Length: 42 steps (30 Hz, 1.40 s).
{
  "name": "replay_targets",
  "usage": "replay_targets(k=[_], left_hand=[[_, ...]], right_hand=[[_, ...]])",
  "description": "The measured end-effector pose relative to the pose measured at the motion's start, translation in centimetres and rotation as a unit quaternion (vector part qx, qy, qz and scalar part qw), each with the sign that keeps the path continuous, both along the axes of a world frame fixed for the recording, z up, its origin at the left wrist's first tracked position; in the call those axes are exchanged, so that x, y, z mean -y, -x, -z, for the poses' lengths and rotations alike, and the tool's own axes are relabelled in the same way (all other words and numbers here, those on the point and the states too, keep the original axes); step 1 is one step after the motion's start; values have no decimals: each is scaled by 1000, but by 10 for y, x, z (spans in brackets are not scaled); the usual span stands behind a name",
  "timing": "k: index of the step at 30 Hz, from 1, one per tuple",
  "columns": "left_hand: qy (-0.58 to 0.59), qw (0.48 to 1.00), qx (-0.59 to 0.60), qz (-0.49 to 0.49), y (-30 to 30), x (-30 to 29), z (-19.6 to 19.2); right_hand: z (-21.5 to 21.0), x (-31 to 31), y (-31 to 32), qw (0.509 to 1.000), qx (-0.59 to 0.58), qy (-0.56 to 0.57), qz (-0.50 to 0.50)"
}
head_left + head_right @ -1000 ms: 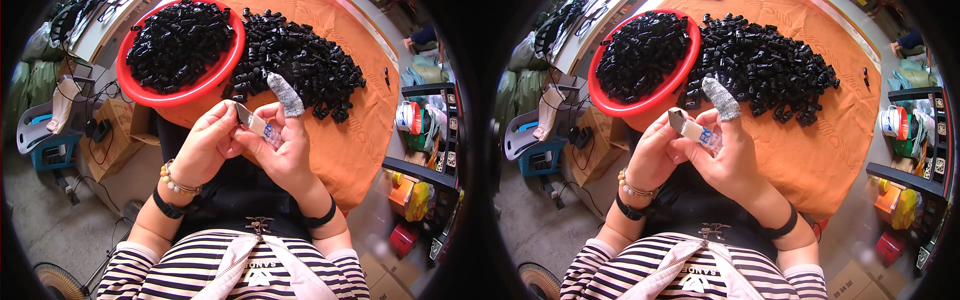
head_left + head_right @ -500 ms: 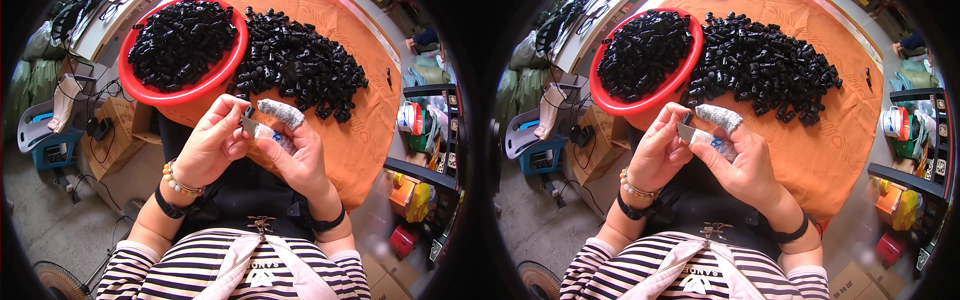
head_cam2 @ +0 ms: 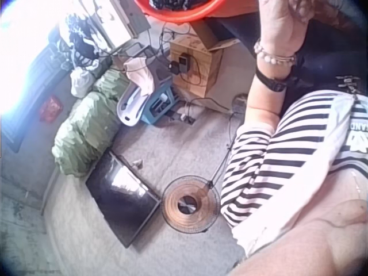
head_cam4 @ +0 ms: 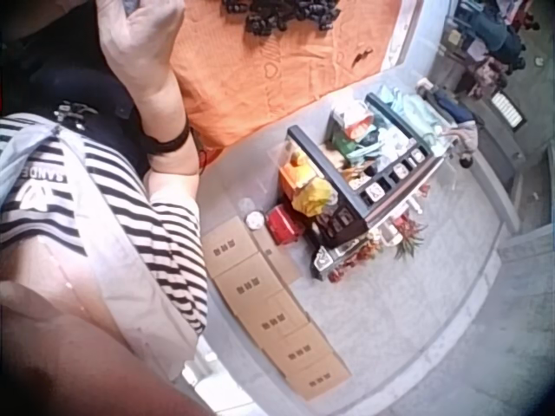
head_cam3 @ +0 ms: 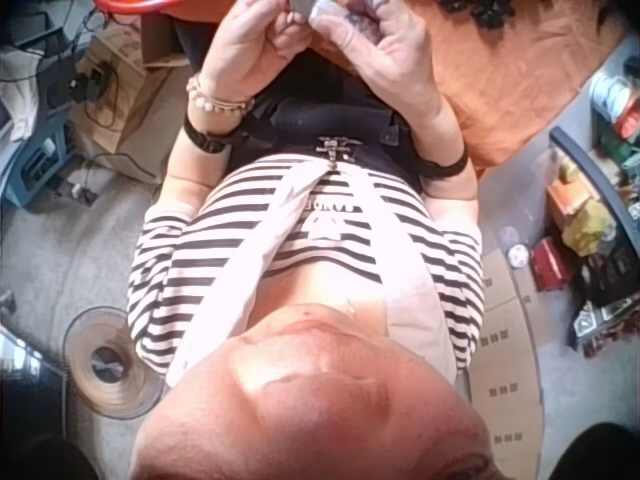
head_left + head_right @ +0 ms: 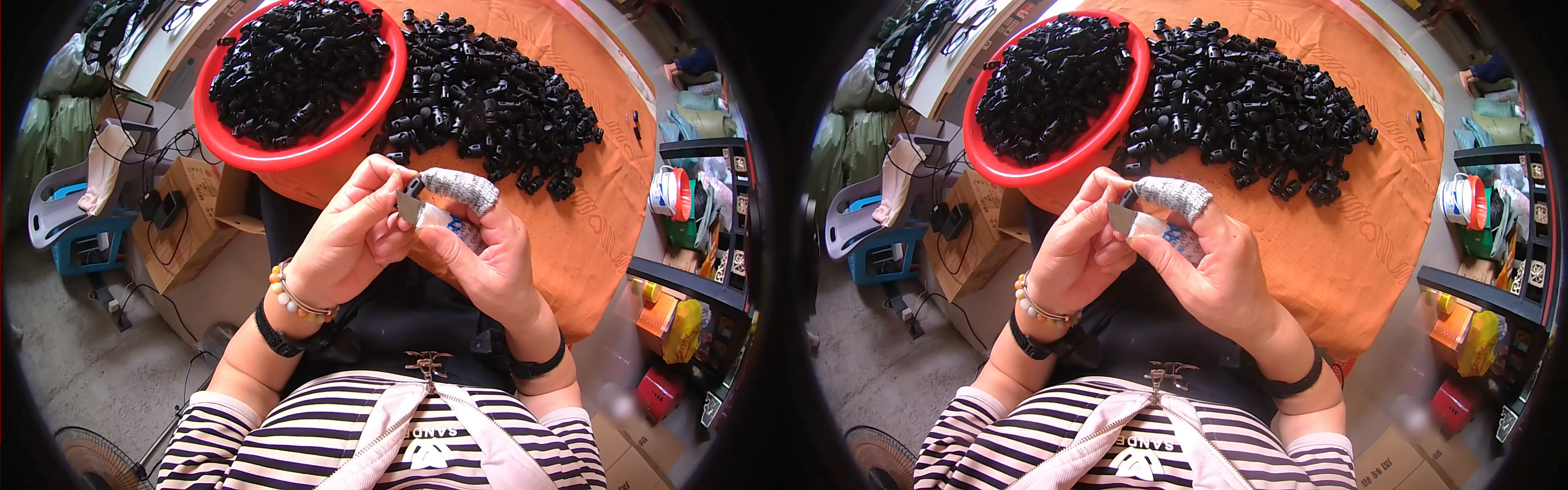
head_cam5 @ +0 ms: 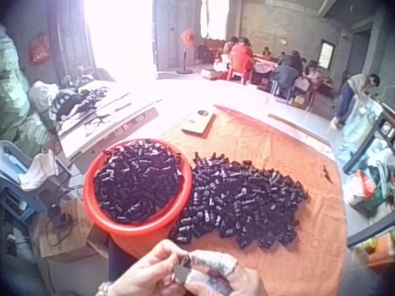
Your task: Trimming excess plastic flash from small black shoe components using a small craft blade.
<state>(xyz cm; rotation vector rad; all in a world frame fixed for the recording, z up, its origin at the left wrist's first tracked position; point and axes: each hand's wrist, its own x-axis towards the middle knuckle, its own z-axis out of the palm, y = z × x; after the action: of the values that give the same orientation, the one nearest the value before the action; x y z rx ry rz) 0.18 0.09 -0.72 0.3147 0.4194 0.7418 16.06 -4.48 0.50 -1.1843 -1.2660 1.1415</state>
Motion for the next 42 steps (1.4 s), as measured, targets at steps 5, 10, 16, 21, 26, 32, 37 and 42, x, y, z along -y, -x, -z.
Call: replay_targets(k=[5, 10, 16, 21, 26, 32, 37, 42], left_hand=[[-7, 1000, 21, 9, 0, 1, 2], [1, 1000, 9, 19, 0, 1, 0], [12, 1000, -1, 13, -2, 1, -3], [-2, 1000, 0, -3, -3, 2, -2], [-9, 1000, -10, -2, -2, 2, -4], [-10, 999, -37, -1, -2, 3, -6], [-24, 1000, -8, -2, -2, 3, 1], [-12, 999, -29, -12, -4, 3, -6]], right_hand=[[-2, 2, 0, 999, -36, 21, -8], [-1, 3, 0, 999, -37, 30, 3], [0, 5, -1, 999, -32, 2, 14], [0, 5, 2, 1000, -23, 8, 9], [-4, 4, -1, 1000, -11, 19, 2], [-2, 4, -2, 999, -35, 20, 2], [-3, 7, 0, 998, -60, 28, 12], [-3, 7, -2, 1000, 3, 29, -1]])
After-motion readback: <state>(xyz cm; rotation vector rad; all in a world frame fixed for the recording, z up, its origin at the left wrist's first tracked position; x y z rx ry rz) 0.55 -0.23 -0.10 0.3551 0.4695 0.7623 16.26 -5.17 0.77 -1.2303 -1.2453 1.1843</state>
